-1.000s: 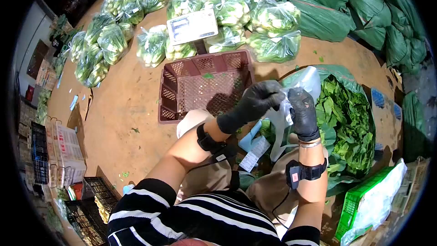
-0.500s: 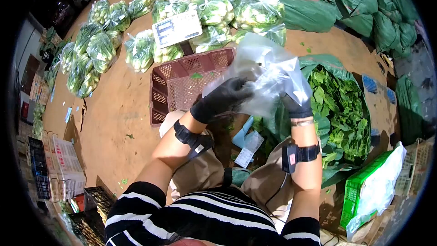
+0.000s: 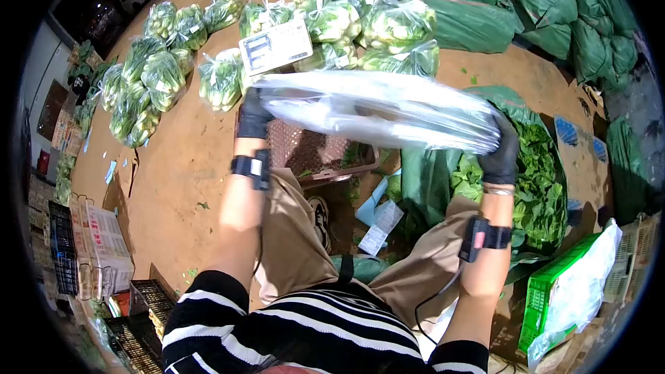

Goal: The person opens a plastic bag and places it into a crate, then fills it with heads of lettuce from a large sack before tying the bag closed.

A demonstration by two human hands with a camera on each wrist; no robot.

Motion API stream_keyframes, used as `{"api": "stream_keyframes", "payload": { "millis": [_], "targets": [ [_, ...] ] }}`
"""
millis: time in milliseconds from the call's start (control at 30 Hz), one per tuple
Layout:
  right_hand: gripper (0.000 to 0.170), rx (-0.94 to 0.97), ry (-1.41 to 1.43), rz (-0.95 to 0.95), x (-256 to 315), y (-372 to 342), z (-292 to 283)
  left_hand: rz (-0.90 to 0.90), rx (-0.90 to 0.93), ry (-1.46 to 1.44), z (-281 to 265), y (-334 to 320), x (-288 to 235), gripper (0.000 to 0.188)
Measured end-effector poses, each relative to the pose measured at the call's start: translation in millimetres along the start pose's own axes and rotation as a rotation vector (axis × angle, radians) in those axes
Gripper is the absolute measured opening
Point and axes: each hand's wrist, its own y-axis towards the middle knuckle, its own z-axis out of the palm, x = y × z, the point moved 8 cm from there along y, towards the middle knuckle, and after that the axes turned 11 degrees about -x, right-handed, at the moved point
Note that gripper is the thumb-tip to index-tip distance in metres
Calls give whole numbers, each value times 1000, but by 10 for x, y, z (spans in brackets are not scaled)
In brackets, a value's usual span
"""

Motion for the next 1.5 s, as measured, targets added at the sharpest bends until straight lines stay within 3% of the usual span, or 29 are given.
{"api": "stream_keyframes", "payload": {
  "millis": [67,167,233,267,333,400,433,500,567,633,700,733,767,800,833,867,900,933,967,1000,1033,1067,1100,1167,1200,1233,1300,1367,1500],
  "targets": [
    [27,10,-34,-35,-75,61,-151,85,-99,-5,-142,3,-242,35],
    [52,99,-902,-168,-9,-160,228,349,-329,93,-453,-5,-353,32],
    [75,285,-1248,-937,83,-464,620,655,-320,744,-50,-270,-477,23],
    [92,227,-1279,-1077,159,-630,916,666,-393,790,389,-507,-397,21],
    [94,276,-1057,-967,82,-1009,1591,858,-354,1161,894,-703,-155,27],
    [87,310,-1269,-1011,-481,-1057,1833,1299,-116,1304,1528,-1042,113,28],
    [80,235,-1446,-942,-714,-904,1875,1074,34,1187,1752,-1136,186,24],
    [61,125,-1360,-919,-1119,-423,1319,1044,-89,1498,1789,-1277,77,23],
    [40,199,-1440,-333,-1226,-200,884,1001,-197,1914,1322,-1053,-102,28],
    [26,200,-1316,-678,-1119,-135,868,967,-180,2007,657,-744,-207,28],
    [25,-69,-1235,-801,-550,-127,1239,893,-382,1938,-192,-231,-632,25],
    [26,-102,-1712,-842,-405,64,1437,810,-578,2098,-546,3,-976,25],
    [28,-152,-750,-721,150,-188,1714,1036,-519,2048,-272,-118,-1313,24],
    [30,-39,-591,-990,484,-310,1942,1289,-604,2023,-199,-281,-1662,23],
    [32,106,-443,-1245,773,-475,2145,1449,-370,1380,264,-723,-1903,20],
    [30,186,-461,-1458,796,-696,2267,1537,-452,1110,277,-947,-2051,18],
    [29,259,-616,-1494,564,-692,2312,1525,-468,1118,-77,-774,-1993,18],
    [28,360,-943,-1360,54,-464,2313,1181,-441,1933,-624,-153,-1638,19],
    [26,546,-1346,-1068,-724,-144,2173,737,-345,2288,-912,25,-1341,20],
    [25,819,-1625,-765,-1478,25,1875,275,-125,2573,-1229,80,-998,22],
    [24,1118,-1676,-483,-1994,29,1562,-63,87,2439,-1245,-239,-577,24],
    [23,1240,-1535,-287,-2151,-31,1426,119,123,2244,-1365,-336,-554,27],
    [15,1045,-1388,46,-2057,69,1373,288,158,2038,-1531,-298,-625,29],
    [14,531,-1271,-86,-2014,473,1214,359,147,2236,-1918,-211,-573,33],
    [22,544,-1282,47,-2183,573,1177,192,56,2313,-1907,-178,-500,35],
    [31,559,-1284,148,-2257,718,1268,381,-19,2182,-1723,-155,-517,33],
    [52,553,-1241,-18,-2101,707,1628,228,-56,2095,-1931,118,-425,34],
    [70,755,-1328,-768,-1681,295,2276,234,-45,2135,-2057,281,-364,36],
    [57,1027,-1142,-841,-1497,-356,3125,-5,-153,2164,-2230,520,-324,47]
  ]
}}
